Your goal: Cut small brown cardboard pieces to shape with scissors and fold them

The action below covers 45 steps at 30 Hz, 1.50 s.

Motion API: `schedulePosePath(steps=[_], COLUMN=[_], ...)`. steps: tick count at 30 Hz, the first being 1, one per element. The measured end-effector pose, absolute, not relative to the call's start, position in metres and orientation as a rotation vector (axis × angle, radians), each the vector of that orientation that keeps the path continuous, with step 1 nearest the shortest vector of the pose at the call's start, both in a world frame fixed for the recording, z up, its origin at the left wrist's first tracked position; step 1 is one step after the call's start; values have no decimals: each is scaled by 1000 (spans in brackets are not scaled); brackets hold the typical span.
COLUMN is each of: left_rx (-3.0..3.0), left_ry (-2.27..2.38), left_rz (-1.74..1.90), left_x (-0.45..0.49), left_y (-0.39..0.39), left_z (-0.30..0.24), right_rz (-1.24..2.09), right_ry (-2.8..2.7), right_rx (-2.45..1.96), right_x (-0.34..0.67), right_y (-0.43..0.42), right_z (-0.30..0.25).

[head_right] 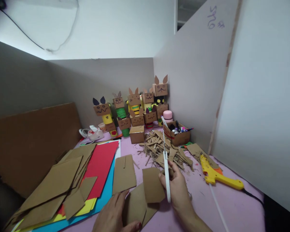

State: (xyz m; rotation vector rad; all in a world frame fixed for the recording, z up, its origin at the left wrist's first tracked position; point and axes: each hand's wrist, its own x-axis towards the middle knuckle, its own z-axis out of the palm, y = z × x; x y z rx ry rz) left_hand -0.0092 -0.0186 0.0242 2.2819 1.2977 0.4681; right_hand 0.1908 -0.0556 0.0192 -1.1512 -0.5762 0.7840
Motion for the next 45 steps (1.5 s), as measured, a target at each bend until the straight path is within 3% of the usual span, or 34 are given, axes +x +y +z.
schedulePosePath(steps=[9, 14, 19, 28, 34, 40, 45], left_rx=[1488, 1736, 1587, 1020, 1127, 759, 910], left_ry=[965, 941, 867, 844, 859, 774, 680], left_rz=[840, 1052, 898, 1153, 1117, 1153, 1067], left_x=[-11, -7, -4, 2, 3, 9, 8], left_y=[-13, -18, -23, -17, -28, -28, -30], left_z=[20, 17, 7, 10, 4, -16, -17], right_rz=[733, 882, 1058, 1086, 1041, 1172, 1146], right_ry=[-635, -946, -1106, -992, -1103, -880, -828], right_rx=[-1112, -1183, -1067, -982, -1039, -853, -834], right_x=[205, 183, 160, 160, 147, 147, 149], right_y=[-59, -67, -70, -67, -70, -68, -66], right_z=[21, 28, 25, 18, 15, 9, 7])
